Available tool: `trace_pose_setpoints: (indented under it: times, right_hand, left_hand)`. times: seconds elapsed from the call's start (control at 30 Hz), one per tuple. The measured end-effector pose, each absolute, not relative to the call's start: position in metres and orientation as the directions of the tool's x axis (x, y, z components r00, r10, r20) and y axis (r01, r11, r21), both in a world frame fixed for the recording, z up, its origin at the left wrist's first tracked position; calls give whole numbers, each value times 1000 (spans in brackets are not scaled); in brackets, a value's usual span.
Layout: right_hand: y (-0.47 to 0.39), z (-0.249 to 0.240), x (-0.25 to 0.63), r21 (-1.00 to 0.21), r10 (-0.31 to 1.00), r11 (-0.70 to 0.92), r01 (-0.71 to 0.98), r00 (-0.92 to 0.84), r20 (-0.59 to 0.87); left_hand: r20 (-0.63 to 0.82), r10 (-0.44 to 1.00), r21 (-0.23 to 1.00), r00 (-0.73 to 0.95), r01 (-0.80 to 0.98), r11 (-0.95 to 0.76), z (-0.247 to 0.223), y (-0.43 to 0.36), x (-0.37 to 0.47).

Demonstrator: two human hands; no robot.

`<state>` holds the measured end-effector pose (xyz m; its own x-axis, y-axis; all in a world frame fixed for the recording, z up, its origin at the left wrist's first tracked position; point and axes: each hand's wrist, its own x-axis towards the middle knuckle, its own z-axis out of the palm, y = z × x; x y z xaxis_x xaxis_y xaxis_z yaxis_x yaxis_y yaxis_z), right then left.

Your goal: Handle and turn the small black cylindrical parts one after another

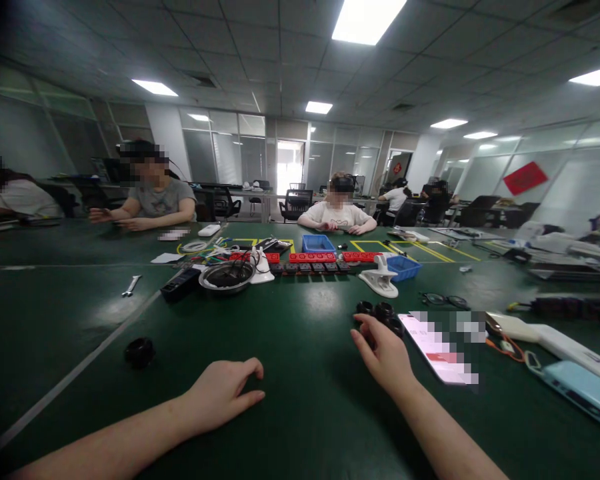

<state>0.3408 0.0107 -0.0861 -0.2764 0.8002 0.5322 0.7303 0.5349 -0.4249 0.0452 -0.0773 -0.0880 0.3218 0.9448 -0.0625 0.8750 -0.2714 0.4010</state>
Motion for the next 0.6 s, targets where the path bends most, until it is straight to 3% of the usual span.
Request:
trace_pose_setpoints:
  times: [0.2,0.33,0.4,0.47,0.53,0.6]
  right_hand:
    - [-4,-95,300,-527,794,597,605,-542,276]
    - [-27,-85,241,-824,735,466,323,-660,157]
    - [-42,-73,210,-888,626,402,224,-775,88]
    - [-56,-64,183,-808,400,561,178,-913,76]
    - [-66,-59,161,-602,151,794,82,-986,66]
    - [-72,-58,147,-348,196,924,157,-977,82]
  left_hand:
    - [0,947,377,320,877,-296,-86,-80,46]
    - [131,859,449,496,742,-497,-79,-90,52]
    - [66,809,549,584,656,-519,-81,-98,54]
    - [-38,886,611,461,712,-344,-87,-104,52]
    - [-76,948,616,310,762,-200,-93,-107,48]
    - [-77,980,609,186,786,-101,-93,-104,44]
